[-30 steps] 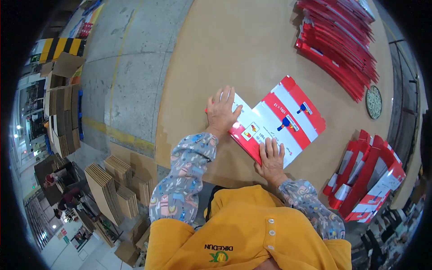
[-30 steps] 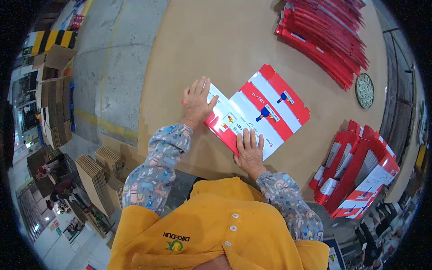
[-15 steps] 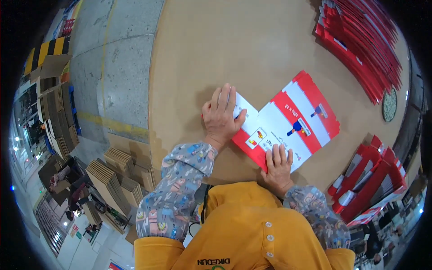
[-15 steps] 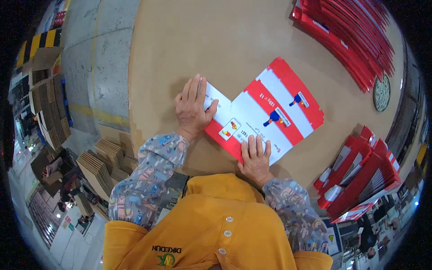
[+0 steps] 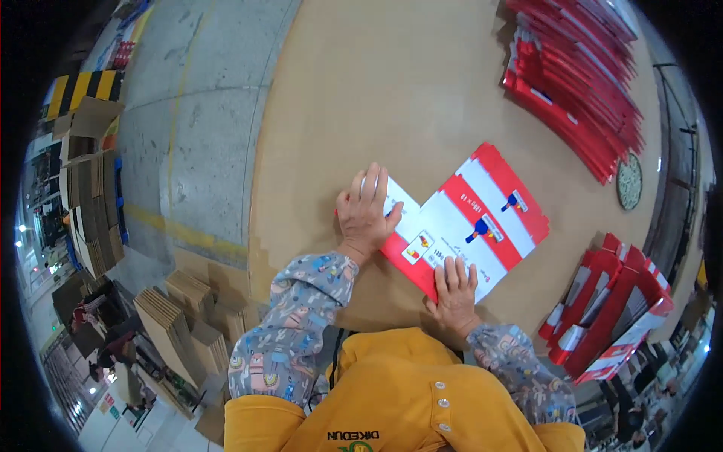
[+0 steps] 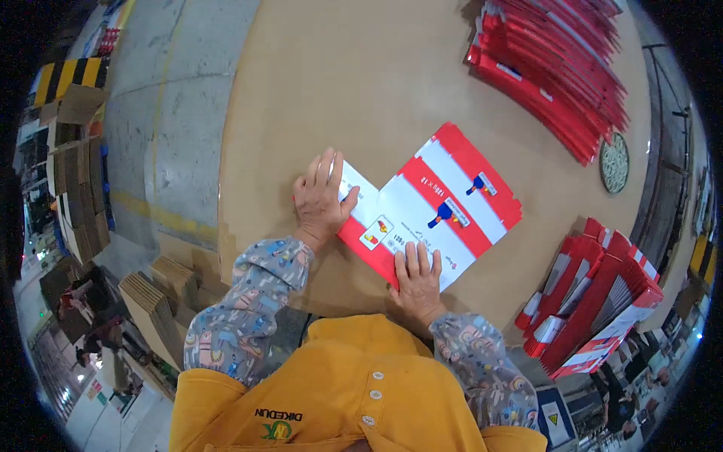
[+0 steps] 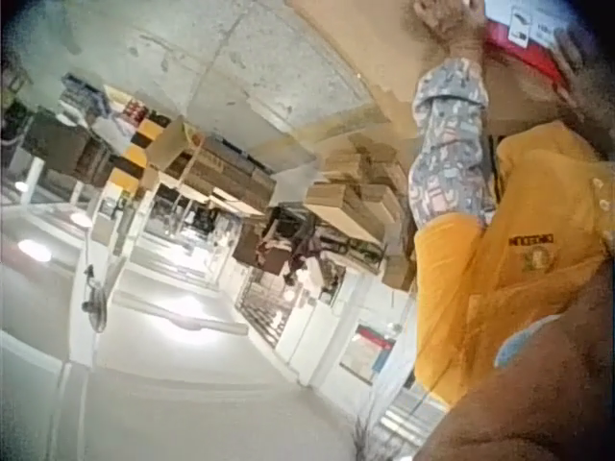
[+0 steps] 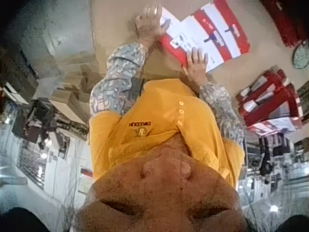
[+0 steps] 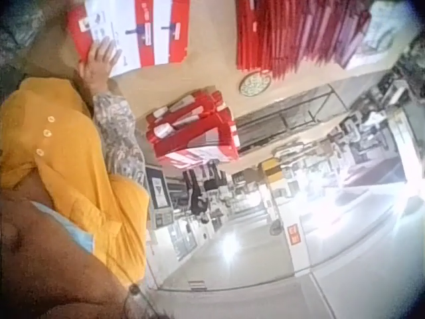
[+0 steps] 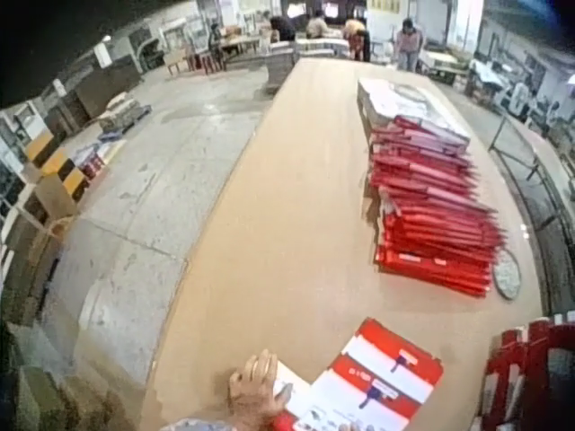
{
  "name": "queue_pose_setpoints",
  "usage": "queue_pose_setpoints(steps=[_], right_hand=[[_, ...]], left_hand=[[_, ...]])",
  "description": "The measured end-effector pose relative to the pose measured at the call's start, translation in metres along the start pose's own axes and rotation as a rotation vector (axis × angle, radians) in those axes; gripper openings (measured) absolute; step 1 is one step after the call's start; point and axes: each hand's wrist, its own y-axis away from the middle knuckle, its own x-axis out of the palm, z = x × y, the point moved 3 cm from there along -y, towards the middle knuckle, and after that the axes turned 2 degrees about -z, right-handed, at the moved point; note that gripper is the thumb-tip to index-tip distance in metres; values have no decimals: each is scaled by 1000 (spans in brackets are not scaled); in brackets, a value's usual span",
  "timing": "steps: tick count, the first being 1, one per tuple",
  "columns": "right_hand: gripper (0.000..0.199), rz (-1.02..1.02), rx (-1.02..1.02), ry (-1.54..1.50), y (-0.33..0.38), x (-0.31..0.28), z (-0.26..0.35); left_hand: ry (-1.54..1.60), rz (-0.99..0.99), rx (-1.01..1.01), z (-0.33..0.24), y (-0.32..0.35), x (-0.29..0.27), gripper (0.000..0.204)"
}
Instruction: Counting and organizing stacks of red and white paper envelopes on a work table in a factory setting.
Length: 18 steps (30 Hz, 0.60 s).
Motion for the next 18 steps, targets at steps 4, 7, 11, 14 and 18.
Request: queue_pose_setpoints(steps=[4,7,11,14,18], right_hand=[[78,-23,-6,3,-6,-3,1],[77,-64,-6,31,-6,-2,2],[78,-32,12,37,-4,-1,5],[81,-15,16,36,-4,-1,-2],[84,-3,14,18,-7,0,3]], left_hand=[[-22,-51,-20,2,-7,-3,65],[-6,-30,-2,0,-8,-6,65],[-277,63,31,-20,-14,-19,63],[-311,176,112,-50,-18,-12,62],[-75,180,206,-53,-3,12,64]])
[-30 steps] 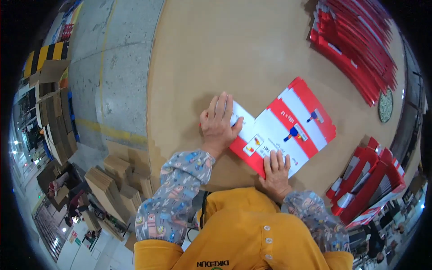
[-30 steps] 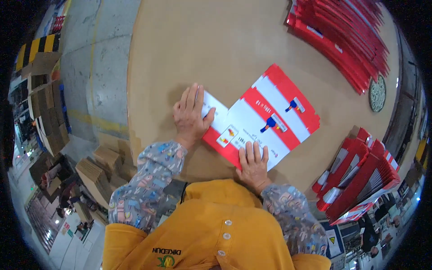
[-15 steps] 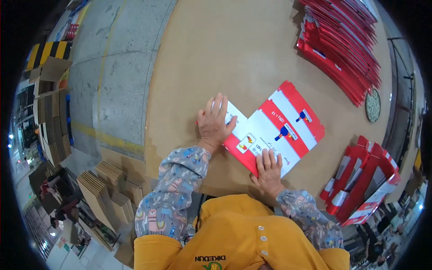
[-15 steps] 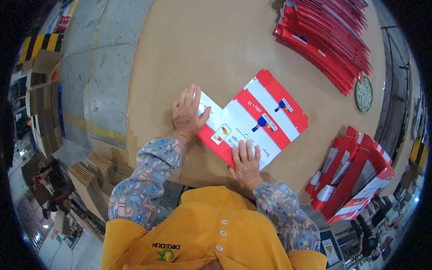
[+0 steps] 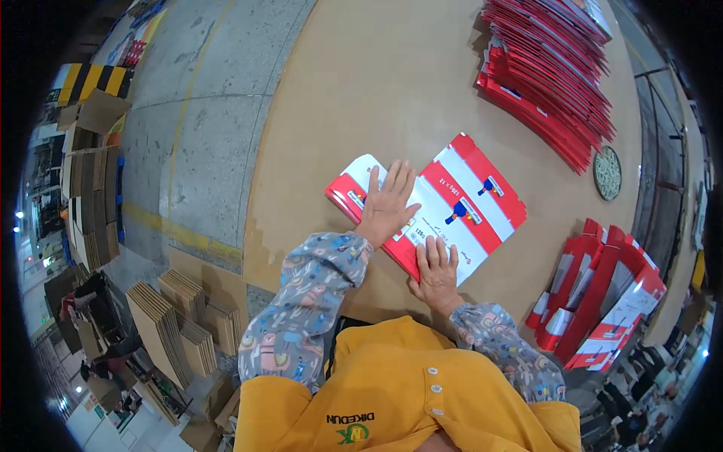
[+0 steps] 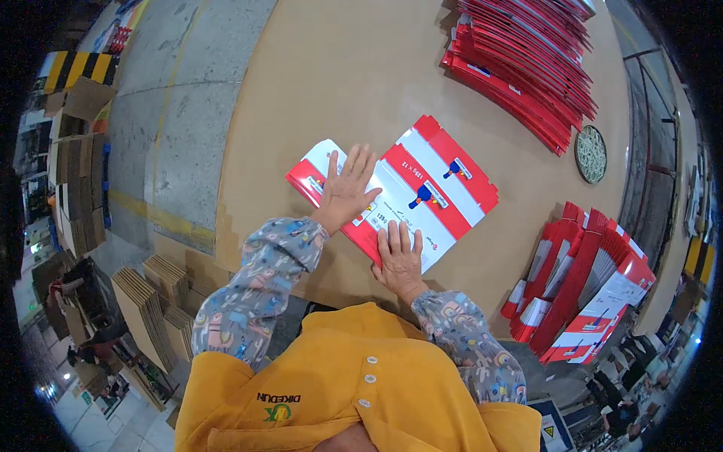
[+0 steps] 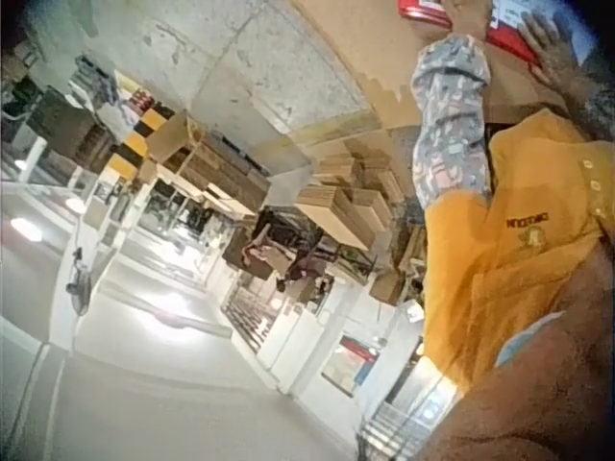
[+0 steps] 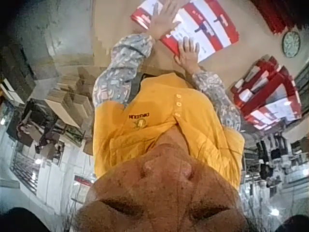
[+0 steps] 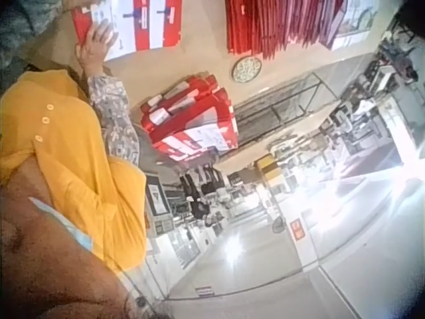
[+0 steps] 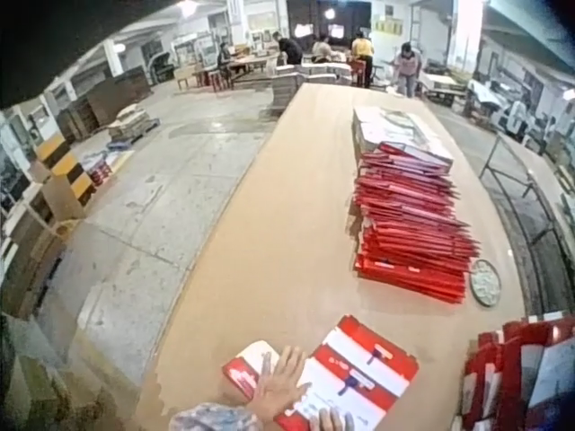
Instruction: Counting and organizing stacks of red and white paper envelopes on a work table in a factory setting.
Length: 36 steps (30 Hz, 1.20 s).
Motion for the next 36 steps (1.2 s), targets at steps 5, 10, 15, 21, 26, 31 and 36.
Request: queue_pose_setpoints(steps=[5,10,15,21,26,31,36], right_hand=[[84,13,-1,-6,-2,1,-4],[74,-64,-11,60,2,-8,-3],[77,48,18,27,7,1,0],[80,-31,-37,66,8,-5,4],[78,-37,-29,68,7,-10,-3],[79,-35,-6,58,4,-10,0],[77,-57,3,22,2,-13,4]], left_hand=[[71,13,-8,0,0,10,67],[92,-36,18,-6,-6,-4,70],[290,-97,-13,6,8,3,66],[697,-617,-1223,68,79,0,53],[1584,-486,-1153,37,59,15,58],[1806,-625,-1245,39,51,31,35],[1877,-589,-1362,47,47,34,36]])
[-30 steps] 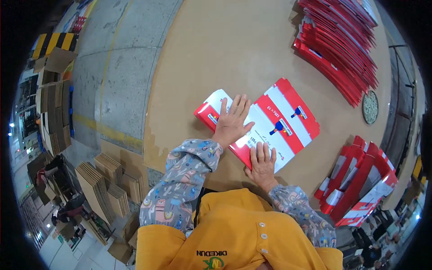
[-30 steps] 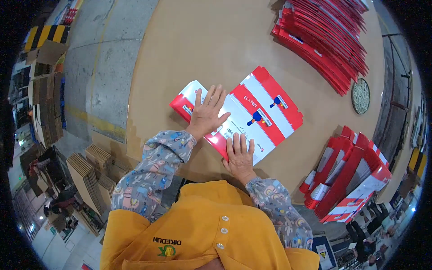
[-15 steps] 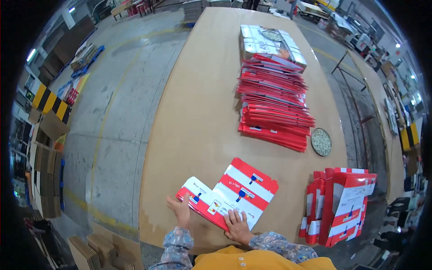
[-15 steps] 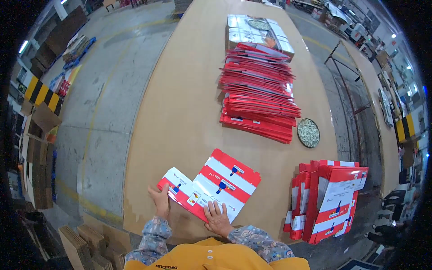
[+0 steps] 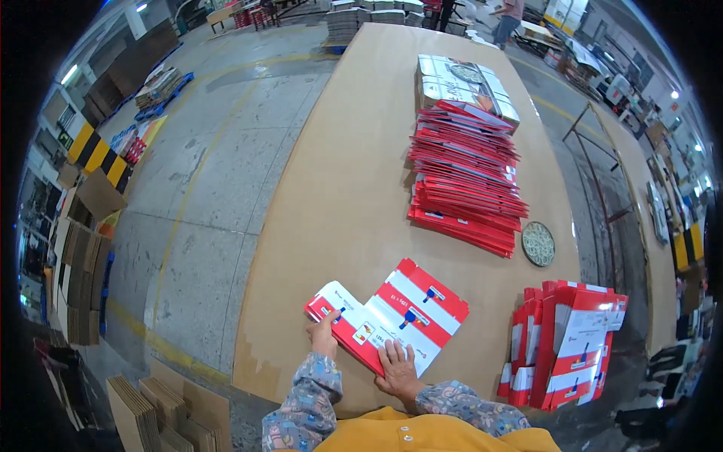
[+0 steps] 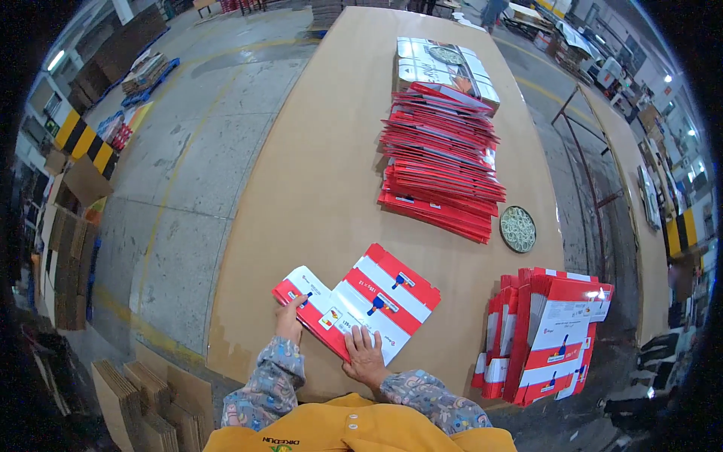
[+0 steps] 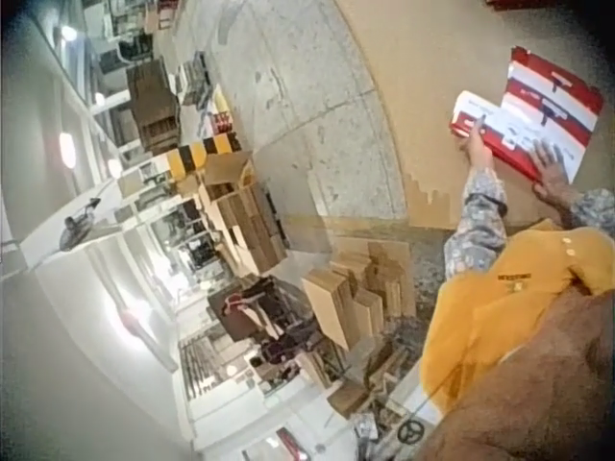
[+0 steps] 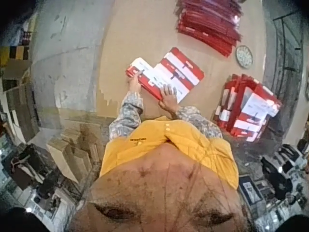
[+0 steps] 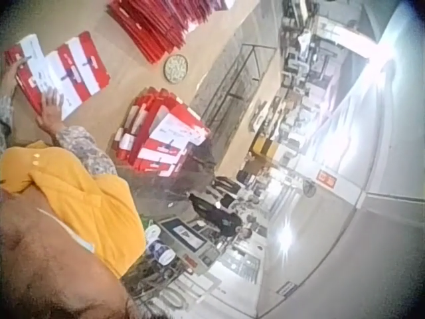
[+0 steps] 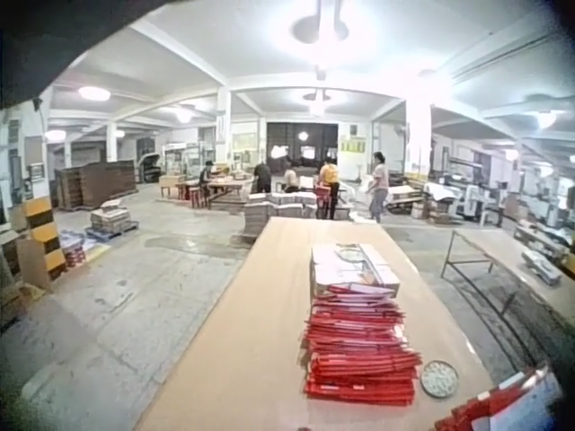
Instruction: Counting and organizing stacks of red and white paper envelopes on a work table in a factory setting.
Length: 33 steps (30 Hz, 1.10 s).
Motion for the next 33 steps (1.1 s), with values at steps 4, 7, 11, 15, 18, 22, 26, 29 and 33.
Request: queue_pose_setpoints(steps=[4,7,11,15,18,22,26,29,33], right_hand=[[75,-28,31,-9,2,2,2],[76,-57,35,24,2,3,4],[80,-69,36,-6,10,2,3],[90,-169,-2,-133,20,-29,6],[86,-287,-25,-373,25,-74,15],[87,-535,-75,-531,17,-156,27],[93,-578,-87,-695,-5,-195,37],[87,-429,-174,-831,-14,-185,47],[69,21,-24,-1224,-16,-166,63]], left_hand=[[2,27,80,-7,17,13,38],[93,64,21,-3,19,20,39],[100,306,6,-16,46,29,36],[73,379,145,-50,103,53,42],[48,479,190,-81,162,57,43],[-43,660,316,-98,220,26,46],[-281,818,596,-97,233,-13,55],[-520,923,908,-91,236,-30,70],[-289,868,744,-77,228,-34,70]])
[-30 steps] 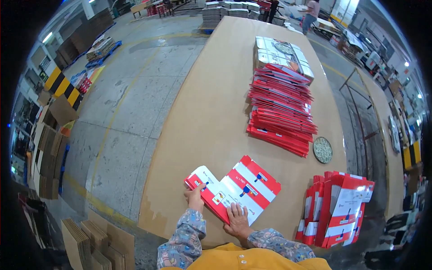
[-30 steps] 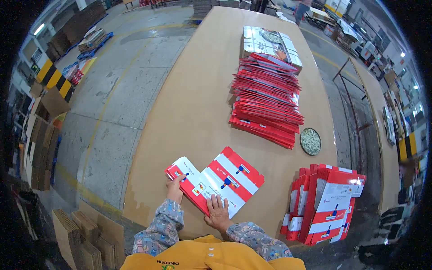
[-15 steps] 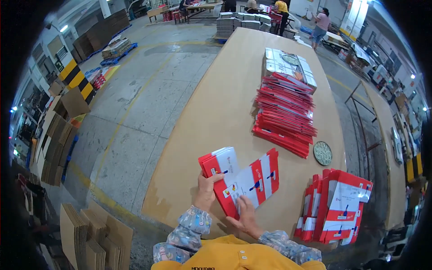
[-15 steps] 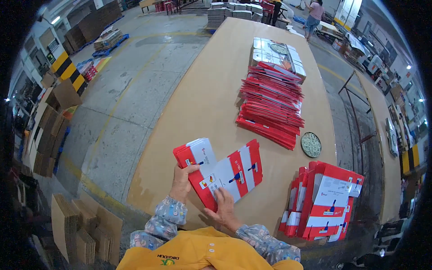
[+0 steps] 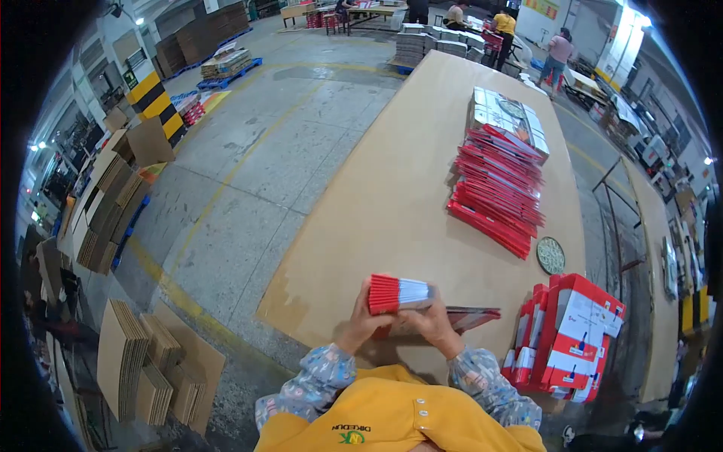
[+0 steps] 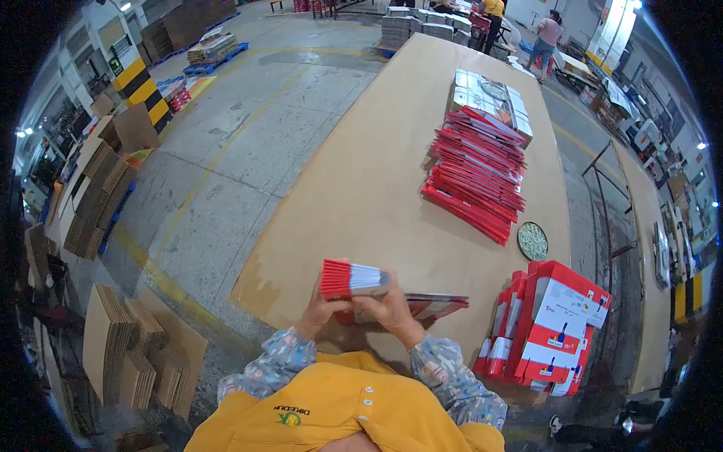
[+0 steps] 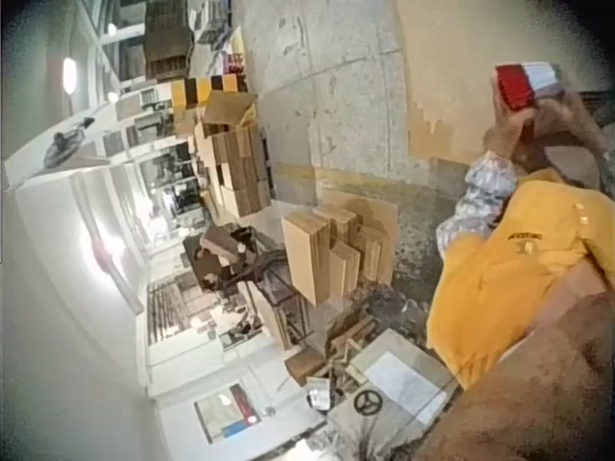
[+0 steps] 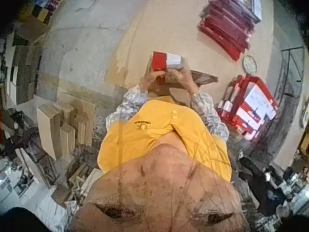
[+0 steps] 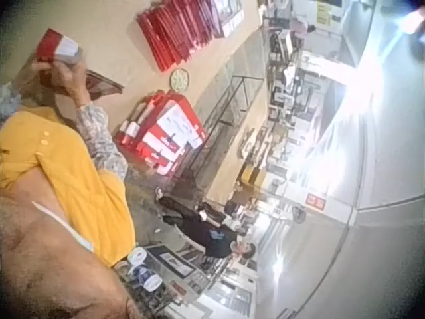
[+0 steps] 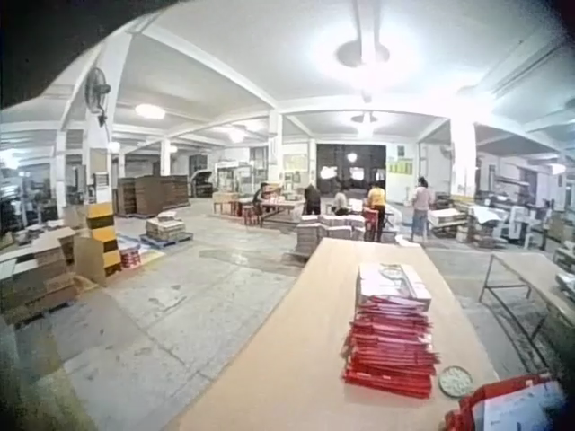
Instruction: Counting and organizing stacks of red and white paper envelopes on a work table in a factory setting.
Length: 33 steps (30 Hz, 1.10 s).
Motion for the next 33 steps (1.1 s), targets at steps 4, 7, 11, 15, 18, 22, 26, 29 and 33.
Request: queue_pose_setpoints(steps=[4,7,11,15,18,22,26,29,33], right_hand=[[51,-83,-99,171,11,5,-10],[50,-153,-99,137,16,1,-23],[45,-169,-65,60,17,4,-16],[37,-227,-186,66,22,7,-18],[32,-271,-136,150,25,10,-19],[31,-179,-175,166,13,14,4],[42,-279,-241,245,24,4,-15],[40,-265,-143,213,24,-3,-25],[39,-257,-152,281,31,2,4]], left_hand=[[-66,40,76,-14,8,6,66],[-47,57,201,-9,9,8,59],[190,87,-93,14,14,7,54],[-83,116,129,-5,12,4,58],[192,2,90,-22,7,8,59],[-106,189,-29,4,-4,-5,57],[-129,83,102,-3,-3,-1,51],[-188,86,100,7,-3,-1,48],[-204,86,86,0,-3,-1,46]])
